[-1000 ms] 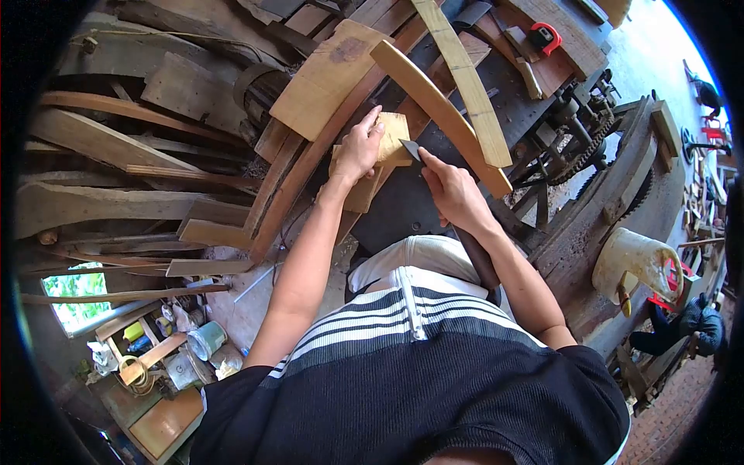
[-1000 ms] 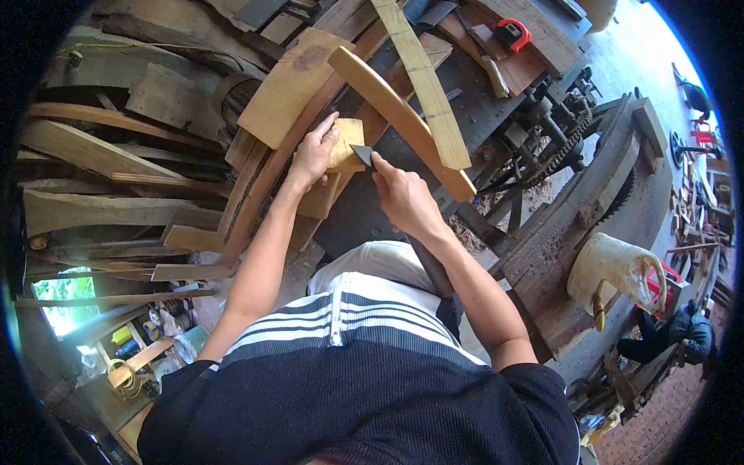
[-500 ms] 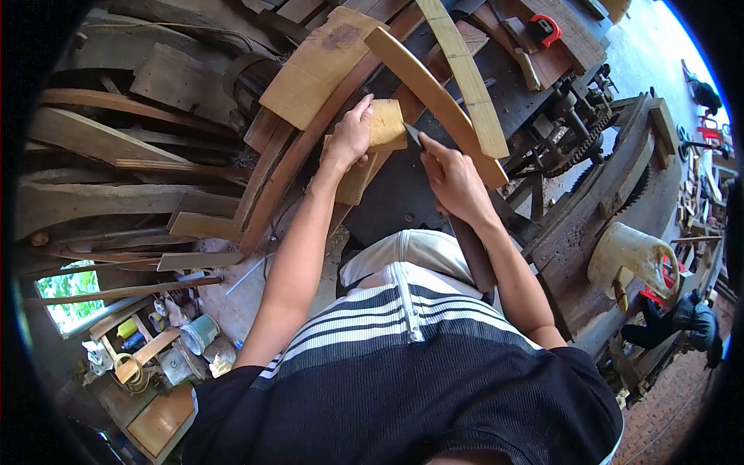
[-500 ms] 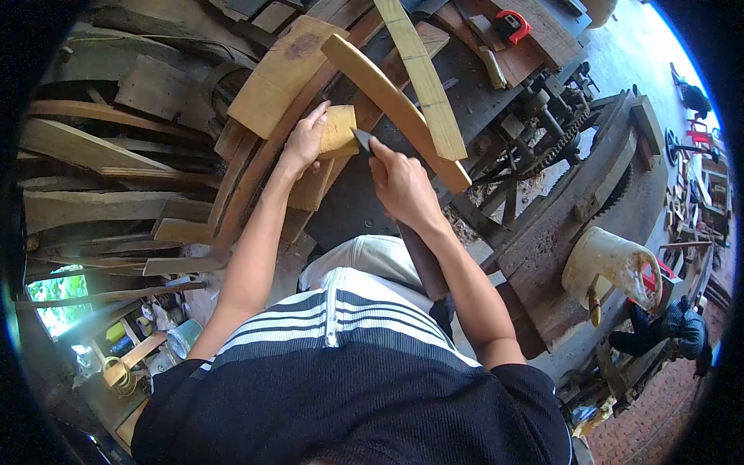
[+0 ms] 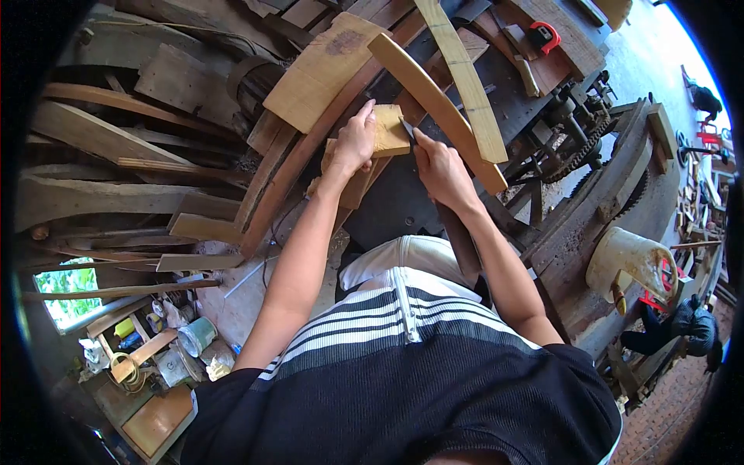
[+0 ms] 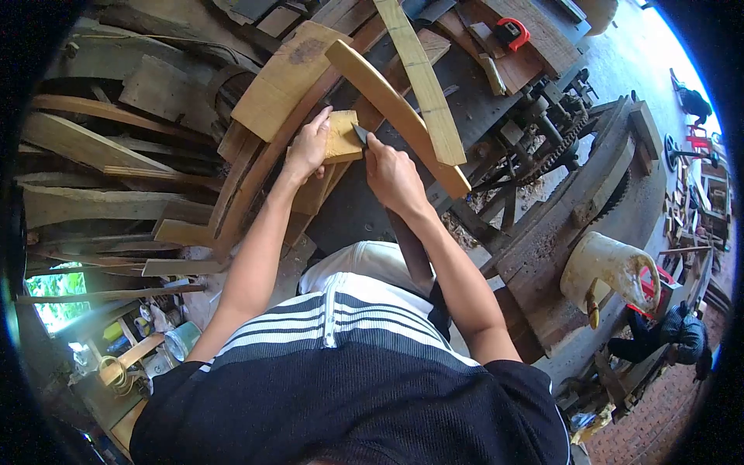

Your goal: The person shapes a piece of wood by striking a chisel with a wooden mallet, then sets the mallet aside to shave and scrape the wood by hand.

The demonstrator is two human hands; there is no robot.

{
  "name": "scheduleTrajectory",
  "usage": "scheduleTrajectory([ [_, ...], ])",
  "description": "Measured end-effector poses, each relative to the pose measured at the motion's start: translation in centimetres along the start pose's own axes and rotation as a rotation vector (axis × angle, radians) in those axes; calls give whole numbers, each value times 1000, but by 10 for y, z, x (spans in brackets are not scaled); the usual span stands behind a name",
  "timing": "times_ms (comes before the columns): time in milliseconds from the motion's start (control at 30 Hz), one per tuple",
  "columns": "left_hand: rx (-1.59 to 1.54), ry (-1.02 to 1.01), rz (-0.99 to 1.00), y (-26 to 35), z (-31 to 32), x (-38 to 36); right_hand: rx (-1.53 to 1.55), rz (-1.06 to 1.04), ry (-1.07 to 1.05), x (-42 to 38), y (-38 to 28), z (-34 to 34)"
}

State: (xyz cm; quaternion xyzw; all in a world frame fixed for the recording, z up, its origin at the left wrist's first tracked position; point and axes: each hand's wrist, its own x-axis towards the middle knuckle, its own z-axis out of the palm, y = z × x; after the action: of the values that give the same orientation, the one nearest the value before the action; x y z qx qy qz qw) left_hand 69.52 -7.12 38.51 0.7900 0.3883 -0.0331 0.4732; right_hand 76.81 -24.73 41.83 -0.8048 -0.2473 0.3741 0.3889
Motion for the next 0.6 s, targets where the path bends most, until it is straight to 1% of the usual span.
scheduleTrajectory([
  [67, -3, 8, 10, -1, 1, 1, -240, -262, 170, -16, 13, 4],
  [133, -12, 15, 17, -2, 4, -1, -211, -236, 125, -17, 15, 2],
  [200, -9, -16, -21, 6, 0, -6, -222, -177, 85, 1, 11, 2],
  [333, 3, -15, -24, 4, -1, -3, -201, -178, 118, 10, 10, 6],
  [400, 2, -4, -28, 6, 1, -5, -293, -284, 141, -16, 12, 1],
  [467, 24, 19, -1, 3, 2, -4, -273, -265, 123, -14, 16, 1],
  [500, 26, -6, -34, 7, 0, -7, -284, -249, 115, -1, 17, 3],
  [600, -9, -23, -48, 2, -1, -2, -286, -222, 111, 15, 17, 6],
])
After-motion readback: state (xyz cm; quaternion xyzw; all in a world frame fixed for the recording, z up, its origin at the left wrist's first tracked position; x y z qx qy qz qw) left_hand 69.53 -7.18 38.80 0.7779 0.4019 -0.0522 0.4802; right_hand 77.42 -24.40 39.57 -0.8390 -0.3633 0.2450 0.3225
